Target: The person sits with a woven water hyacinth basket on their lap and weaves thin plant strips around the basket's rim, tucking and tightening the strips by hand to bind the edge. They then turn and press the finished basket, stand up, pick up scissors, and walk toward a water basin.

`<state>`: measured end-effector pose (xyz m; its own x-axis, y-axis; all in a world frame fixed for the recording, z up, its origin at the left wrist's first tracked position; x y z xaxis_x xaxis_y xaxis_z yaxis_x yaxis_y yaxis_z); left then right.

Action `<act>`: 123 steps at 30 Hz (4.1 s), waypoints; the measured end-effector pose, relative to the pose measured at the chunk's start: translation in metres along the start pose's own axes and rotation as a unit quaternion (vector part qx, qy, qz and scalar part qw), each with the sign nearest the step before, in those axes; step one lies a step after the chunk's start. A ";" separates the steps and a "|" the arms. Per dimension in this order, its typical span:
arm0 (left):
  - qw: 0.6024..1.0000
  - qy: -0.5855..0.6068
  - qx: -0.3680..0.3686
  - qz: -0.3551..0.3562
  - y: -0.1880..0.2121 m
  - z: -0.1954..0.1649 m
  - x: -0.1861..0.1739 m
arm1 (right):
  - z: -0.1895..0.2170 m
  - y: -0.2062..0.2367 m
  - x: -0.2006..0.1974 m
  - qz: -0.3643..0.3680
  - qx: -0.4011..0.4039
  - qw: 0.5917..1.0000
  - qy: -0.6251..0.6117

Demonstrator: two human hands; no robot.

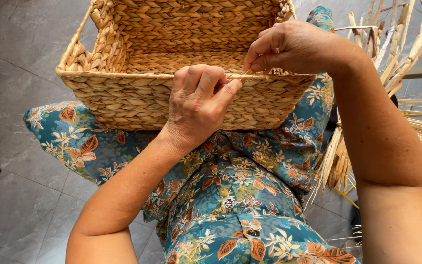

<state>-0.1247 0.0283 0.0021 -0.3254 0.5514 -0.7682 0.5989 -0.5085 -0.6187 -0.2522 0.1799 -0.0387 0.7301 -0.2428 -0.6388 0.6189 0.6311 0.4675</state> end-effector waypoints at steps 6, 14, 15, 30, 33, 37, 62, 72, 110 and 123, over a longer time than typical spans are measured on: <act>0.998 0.053 -0.029 -0.022 0.004 0.005 0.004 | 0.027 -0.004 0.005 0.001 -0.130 0.990 0.058; 0.996 0.060 -0.042 -0.049 0.005 0.006 0.016 | 0.010 -0.005 0.012 0.020 -0.033 0.999 -0.032; 0.997 0.050 -0.039 -0.051 0.004 0.006 0.015 | 0.007 -0.004 0.014 0.032 -0.013 0.998 -0.049; 0.999 -0.002 -0.011 -0.040 0.005 0.000 -0.016 | 0.008 0.018 0.000 -0.125 -0.140 0.980 -0.069; 0.999 -0.014 0.012 -0.026 0.014 0.007 -0.029 | 0.005 0.039 -0.015 -0.259 -0.085 0.954 -0.125; 0.998 -0.047 0.033 -0.032 0.016 0.017 -0.037 | 0.034 0.065 -0.007 -0.298 -0.089 0.947 -0.082; 0.932 0.232 -0.178 0.212 -0.013 0.072 0.039 | 0.082 0.065 0.033 -0.333 0.015 0.910 0.246; 0.876 0.386 -0.190 0.219 -0.016 0.086 0.043 | 0.087 0.054 0.039 -0.378 0.034 0.889 0.256; 1.000 -0.012 -0.004 -0.001 0.026 0.019 -0.024 | 0.037 -0.022 0.010 -0.036 -0.005 0.999 -0.019; 0.993 0.084 -0.067 -0.043 0.025 0.038 -0.016 | 0.046 -0.033 0.017 0.013 -0.008 0.999 -0.045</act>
<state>-0.1326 -0.0186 -0.0068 -0.2596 0.6973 -0.6681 0.6700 -0.3682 -0.6446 -0.2471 0.1207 -0.0368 0.7695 -0.2904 -0.5689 0.5948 0.6501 0.4728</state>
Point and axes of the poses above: each hand's wrist, its own y-axis away from the middle knuckle, its own x-axis out of the palm, z = x × y, the point moved 7 cm from there along -y, towards the middle knuckle, and after that the axes turned 12 degrees about x, right-handed, at the moved point
